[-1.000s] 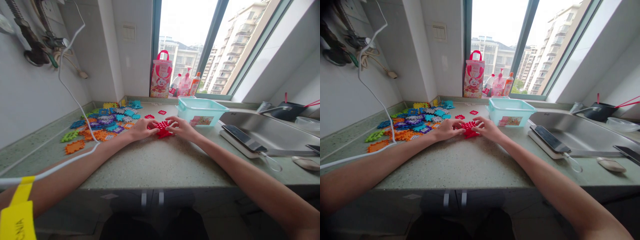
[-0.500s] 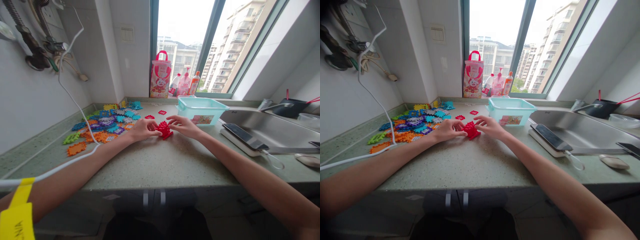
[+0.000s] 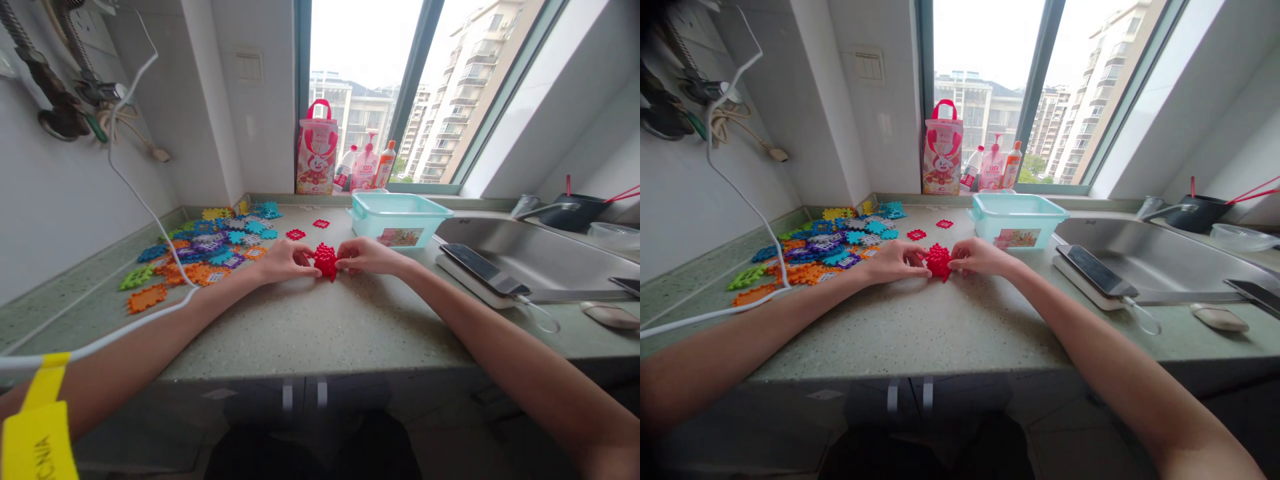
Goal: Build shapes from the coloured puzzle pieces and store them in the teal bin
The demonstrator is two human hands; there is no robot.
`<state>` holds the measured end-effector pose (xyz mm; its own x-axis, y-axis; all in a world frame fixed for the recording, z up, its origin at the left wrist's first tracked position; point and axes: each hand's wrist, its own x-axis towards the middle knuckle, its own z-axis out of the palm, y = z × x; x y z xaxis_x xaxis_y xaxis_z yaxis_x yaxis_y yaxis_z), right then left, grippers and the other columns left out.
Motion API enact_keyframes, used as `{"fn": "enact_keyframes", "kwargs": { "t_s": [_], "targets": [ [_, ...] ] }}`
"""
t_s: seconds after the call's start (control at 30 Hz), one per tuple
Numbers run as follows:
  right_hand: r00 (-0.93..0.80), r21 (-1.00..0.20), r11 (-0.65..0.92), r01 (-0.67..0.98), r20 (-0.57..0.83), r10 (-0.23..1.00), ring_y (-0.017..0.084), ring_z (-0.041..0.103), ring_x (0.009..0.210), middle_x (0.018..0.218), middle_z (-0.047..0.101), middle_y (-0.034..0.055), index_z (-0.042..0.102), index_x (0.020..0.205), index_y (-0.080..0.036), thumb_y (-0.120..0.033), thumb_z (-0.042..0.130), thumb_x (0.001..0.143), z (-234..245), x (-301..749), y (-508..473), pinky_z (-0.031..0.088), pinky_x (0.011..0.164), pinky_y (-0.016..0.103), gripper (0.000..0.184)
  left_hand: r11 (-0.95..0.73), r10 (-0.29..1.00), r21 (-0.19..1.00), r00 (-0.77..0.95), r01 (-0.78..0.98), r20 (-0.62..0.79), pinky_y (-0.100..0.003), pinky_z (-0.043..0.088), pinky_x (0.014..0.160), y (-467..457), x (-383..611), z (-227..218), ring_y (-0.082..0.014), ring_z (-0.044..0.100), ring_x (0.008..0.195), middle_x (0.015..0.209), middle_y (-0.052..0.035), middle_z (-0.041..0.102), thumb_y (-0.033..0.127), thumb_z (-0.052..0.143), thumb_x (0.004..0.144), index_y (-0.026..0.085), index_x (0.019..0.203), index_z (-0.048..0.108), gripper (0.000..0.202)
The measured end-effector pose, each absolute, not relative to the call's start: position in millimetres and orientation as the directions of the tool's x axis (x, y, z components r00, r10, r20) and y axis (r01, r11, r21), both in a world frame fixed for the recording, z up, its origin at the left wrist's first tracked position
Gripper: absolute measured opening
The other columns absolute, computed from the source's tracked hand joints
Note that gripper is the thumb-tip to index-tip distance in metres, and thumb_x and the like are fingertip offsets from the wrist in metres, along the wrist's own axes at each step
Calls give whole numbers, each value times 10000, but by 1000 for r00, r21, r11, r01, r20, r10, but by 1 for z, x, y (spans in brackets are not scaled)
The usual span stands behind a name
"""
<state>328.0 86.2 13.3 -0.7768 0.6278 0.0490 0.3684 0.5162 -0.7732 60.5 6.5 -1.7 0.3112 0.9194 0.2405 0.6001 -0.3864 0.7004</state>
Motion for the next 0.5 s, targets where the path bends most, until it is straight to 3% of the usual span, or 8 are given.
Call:
{"fn": "enact_keyframes", "kwargs": {
  "t_s": [0.1,0.27,0.5],
  "targets": [
    [-795,-837,430,338,-10,607,166,701,689,804,773,38,730,918,-198,-492,863,797,19,330,84,528,564,252,345,-374,919,755,325,538,224,-278,554,668,6,57,-1,-204,763,772,850,-62,812,469,894,737,166,1116,774,500],
    [-803,-871,381,310,-26,595,158,687,697,824,783,38,706,1062,-200,-471,889,779,21,330,80,525,570,247,432,-392,904,787,359,476,233,-282,559,723,7,53,2,-189,760,811,886,-45,811,423,882,754,158,1481,576,832],
    [-798,-786,528,322,75,598,181,706,726,923,817,55,701,1319,-212,-477,854,817,15,323,74,527,602,277,588,-444,886,745,367,497,283,-275,545,659,7,56,-1,-189,742,750,857,-63,800,457,855,796,135,1229,733,553]
  ]
}}
